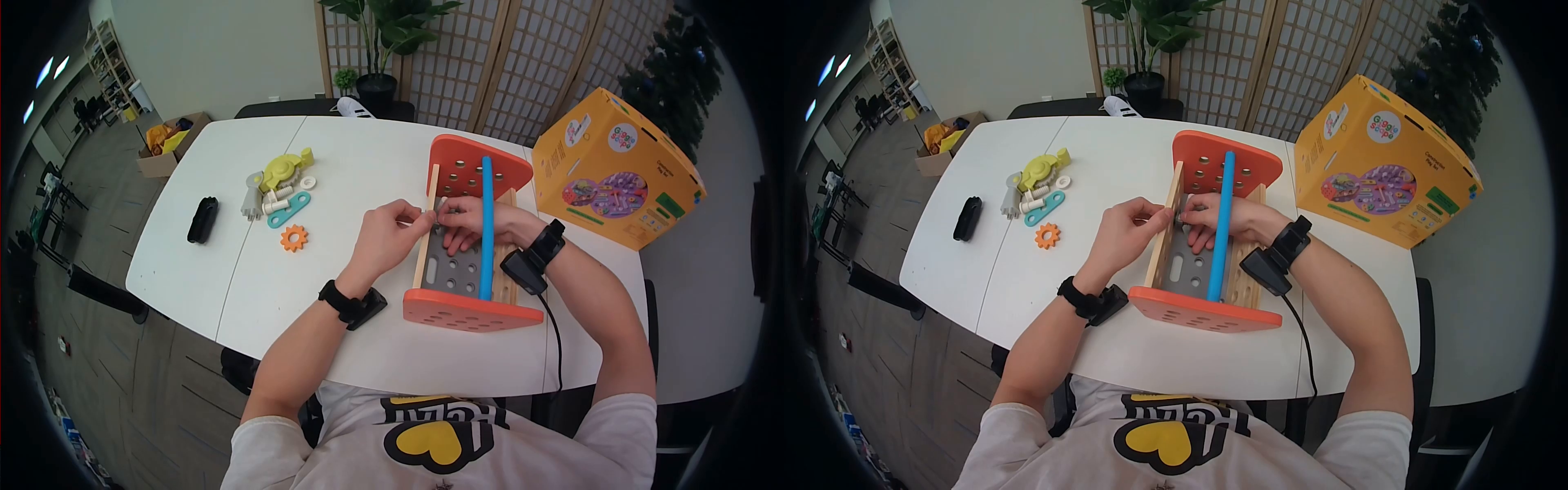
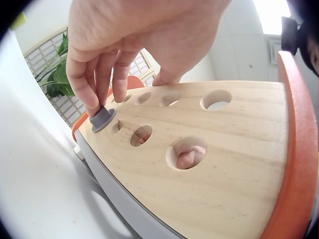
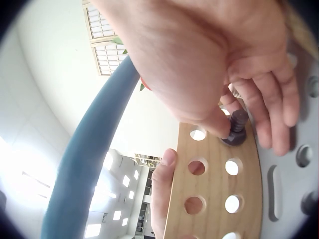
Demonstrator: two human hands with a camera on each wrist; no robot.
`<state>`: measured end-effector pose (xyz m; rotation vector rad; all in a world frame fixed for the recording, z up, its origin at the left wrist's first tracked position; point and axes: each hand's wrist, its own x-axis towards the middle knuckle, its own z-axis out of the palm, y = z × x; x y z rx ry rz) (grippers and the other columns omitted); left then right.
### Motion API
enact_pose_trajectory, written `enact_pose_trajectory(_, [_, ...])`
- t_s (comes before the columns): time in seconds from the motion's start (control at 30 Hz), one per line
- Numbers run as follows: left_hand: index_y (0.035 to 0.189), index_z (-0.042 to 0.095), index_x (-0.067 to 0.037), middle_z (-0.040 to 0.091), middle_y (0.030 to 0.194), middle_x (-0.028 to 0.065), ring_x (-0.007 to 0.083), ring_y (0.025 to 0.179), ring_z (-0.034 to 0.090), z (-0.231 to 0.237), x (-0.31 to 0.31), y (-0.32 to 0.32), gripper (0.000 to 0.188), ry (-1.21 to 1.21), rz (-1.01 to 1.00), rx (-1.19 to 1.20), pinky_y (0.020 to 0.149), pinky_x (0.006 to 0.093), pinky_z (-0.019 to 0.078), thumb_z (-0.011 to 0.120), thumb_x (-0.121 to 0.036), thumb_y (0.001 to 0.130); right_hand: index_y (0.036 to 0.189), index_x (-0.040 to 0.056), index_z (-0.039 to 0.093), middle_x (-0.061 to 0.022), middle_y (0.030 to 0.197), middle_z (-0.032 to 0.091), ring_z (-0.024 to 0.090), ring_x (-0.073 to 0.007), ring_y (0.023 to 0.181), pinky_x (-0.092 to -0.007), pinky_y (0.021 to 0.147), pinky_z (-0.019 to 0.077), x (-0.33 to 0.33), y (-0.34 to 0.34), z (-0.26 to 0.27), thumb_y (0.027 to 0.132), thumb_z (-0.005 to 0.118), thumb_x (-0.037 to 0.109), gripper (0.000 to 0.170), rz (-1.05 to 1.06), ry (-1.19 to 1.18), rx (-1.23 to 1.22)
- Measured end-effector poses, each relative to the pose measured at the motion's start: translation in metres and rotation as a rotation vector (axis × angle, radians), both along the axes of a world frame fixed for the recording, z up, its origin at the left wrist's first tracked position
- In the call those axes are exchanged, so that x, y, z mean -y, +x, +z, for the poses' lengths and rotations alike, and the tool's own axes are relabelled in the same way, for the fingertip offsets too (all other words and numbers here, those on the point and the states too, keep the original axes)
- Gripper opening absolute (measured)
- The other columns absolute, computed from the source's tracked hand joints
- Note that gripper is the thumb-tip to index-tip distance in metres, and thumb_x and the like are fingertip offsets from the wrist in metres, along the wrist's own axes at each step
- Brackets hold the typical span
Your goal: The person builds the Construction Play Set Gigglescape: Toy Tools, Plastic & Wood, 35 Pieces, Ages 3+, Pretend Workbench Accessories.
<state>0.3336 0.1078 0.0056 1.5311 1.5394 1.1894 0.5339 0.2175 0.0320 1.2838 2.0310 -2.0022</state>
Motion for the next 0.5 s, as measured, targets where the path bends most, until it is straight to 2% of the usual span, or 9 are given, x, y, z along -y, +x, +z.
enact_pose_trajectory(0.17, [0.101,0.075,0.006,0.077,0.090,0.0128,0.0173,0.084,0.072,-0.002,-0.001,0.001,0.040,-0.010,0.004,0.011,0.078,0.0308,0.0559,0.073,-0.034,0.095,0.117,0.0029,0.054,-0.0107,0.088,0.071,0.075,-0.0195,0.077,-0.0249,0.063,0.0568,0.002,-0.005,0.011,0.106,0.057,0.031,0.030,-0.088,-0.079,0.061])
enact_pose_trajectory(0.37, [0.102,0.075,0.005,0.077,0.090,0.0130,0.0175,0.084,0.072,-0.002,-0.001,0.001,0.039,-0.009,0.003,0.010,0.079,0.0313,0.0559,0.073,-0.034,0.096,0.118,0.0043,0.056,-0.0082,0.091,0.071,0.075,-0.0159,0.083,-0.0238,0.067,0.0585,0.005,-0.001,0.007,0.108,0.052,0.032,0.029,-0.005,0.047,0.005])
enact_pose_trajectory(0.5, [0.102,0.075,0.005,0.077,0.090,0.0127,0.0175,0.085,0.072,-0.001,-0.001,0.000,0.039,-0.023,0.009,0.001,0.079,0.0314,0.0558,0.072,-0.034,0.096,0.118,-0.0007,0.055,-0.0116,0.086,0.070,0.074,-0.0185,0.077,-0.0250,0.064,0.0570,0.001,-0.002,0.004,0.107,0.055,0.028,0.031,-0.010,0.004,-0.002])
